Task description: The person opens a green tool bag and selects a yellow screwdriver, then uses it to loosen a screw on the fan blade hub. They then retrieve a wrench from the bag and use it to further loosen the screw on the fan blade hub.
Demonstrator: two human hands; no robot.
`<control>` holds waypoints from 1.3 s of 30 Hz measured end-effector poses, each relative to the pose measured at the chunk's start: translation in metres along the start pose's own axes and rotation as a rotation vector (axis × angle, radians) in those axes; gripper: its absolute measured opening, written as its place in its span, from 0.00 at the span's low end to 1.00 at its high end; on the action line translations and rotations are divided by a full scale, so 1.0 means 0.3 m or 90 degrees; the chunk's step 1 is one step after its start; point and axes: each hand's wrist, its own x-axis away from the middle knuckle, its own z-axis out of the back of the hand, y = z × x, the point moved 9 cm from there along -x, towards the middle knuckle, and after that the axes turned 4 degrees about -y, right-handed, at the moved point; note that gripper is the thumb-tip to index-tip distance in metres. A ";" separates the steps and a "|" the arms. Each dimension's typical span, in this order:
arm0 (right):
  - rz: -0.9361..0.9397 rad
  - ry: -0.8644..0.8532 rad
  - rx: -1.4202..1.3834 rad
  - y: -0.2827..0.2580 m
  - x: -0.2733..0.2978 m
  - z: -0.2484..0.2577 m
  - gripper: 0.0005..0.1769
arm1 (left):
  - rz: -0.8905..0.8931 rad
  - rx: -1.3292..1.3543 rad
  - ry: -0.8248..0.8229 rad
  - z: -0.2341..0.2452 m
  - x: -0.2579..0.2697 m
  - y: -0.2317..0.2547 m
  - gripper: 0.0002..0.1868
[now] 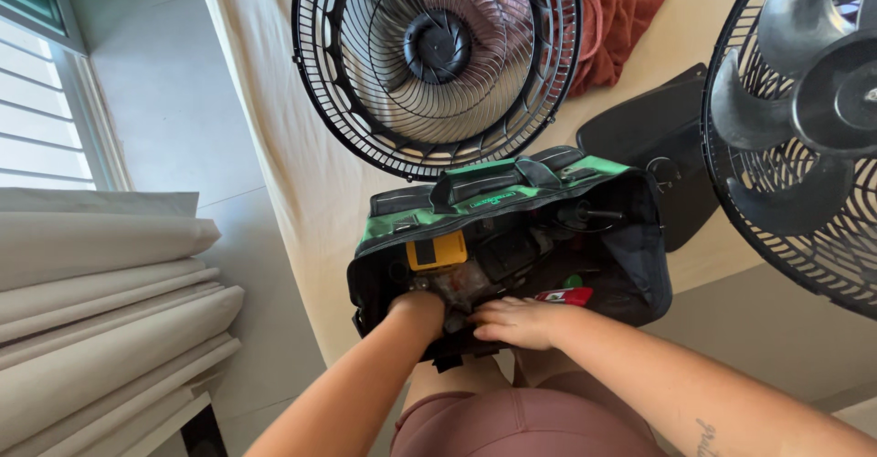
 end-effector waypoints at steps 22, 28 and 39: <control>0.126 0.054 -0.391 0.037 -0.002 -0.014 0.26 | -0.091 0.516 -0.069 0.139 0.196 -0.087 0.13; 0.203 0.356 -0.291 0.072 0.022 0.148 0.19 | -0.118 -0.007 -0.104 0.080 0.232 0.008 0.15; 0.003 0.225 0.110 0.165 0.229 0.253 0.19 | -0.230 0.111 0.017 0.262 0.244 0.249 0.29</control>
